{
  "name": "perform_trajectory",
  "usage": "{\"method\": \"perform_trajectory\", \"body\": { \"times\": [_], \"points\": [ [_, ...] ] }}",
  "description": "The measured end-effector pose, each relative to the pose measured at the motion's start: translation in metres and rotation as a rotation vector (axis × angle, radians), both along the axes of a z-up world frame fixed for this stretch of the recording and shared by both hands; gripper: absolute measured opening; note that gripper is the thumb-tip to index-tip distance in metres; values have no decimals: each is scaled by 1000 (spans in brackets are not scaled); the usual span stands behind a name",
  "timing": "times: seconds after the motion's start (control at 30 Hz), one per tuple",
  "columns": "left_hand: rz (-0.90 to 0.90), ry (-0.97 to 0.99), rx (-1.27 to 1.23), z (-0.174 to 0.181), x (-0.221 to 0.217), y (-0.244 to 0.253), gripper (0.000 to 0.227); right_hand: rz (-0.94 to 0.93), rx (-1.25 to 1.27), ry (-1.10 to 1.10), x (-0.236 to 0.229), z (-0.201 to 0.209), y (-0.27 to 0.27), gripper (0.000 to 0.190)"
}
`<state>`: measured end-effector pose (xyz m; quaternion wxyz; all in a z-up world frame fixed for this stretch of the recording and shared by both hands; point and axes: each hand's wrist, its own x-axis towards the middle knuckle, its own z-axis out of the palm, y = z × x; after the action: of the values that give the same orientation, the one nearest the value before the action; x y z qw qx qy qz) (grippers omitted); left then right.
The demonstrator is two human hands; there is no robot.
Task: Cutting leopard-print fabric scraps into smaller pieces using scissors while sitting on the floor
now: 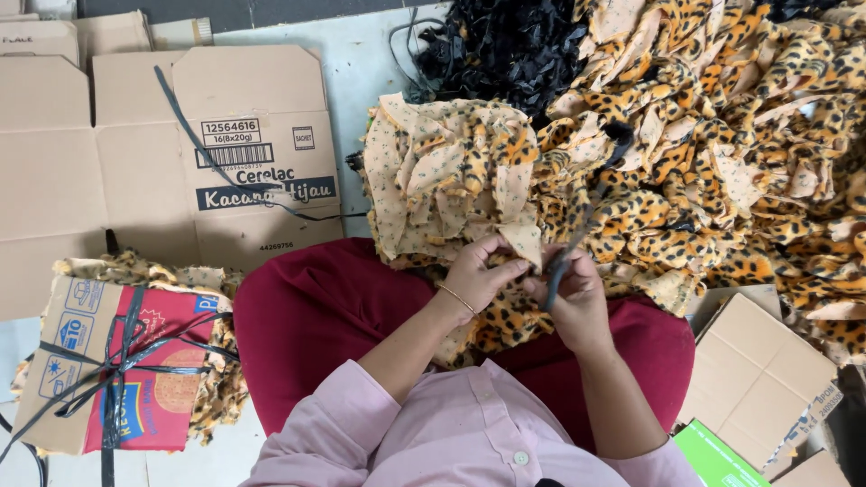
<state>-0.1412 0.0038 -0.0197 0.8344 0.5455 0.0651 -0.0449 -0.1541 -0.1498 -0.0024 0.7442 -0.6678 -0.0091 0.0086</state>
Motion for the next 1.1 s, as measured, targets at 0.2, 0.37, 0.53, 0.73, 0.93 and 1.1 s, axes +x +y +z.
{"method": "perform_trajectory", "body": {
  "times": [0.2,0.37,0.53,0.73,0.93,1.1],
  "points": [
    [108,51,312,-29,-2,3,27,-224,-201,-187,5,-4,-4,50],
    [-83,130,-83,-1,-18,-11,41,-277,-383,-271,1,-5,-9,42],
    [-109,136,-359,17,-13,-4,58,-65,-269,-221,-12,-10,10,38],
    [67,499,-640,-52,-6,9,25,49,140,18,-23,4,3,44],
    [167,562,-641,-15,7,31,23,403,165,148,-48,-14,-27,63],
    [239,485,-552,-21,14,40,28,643,92,278,-60,-34,-44,60]
  ]
}}
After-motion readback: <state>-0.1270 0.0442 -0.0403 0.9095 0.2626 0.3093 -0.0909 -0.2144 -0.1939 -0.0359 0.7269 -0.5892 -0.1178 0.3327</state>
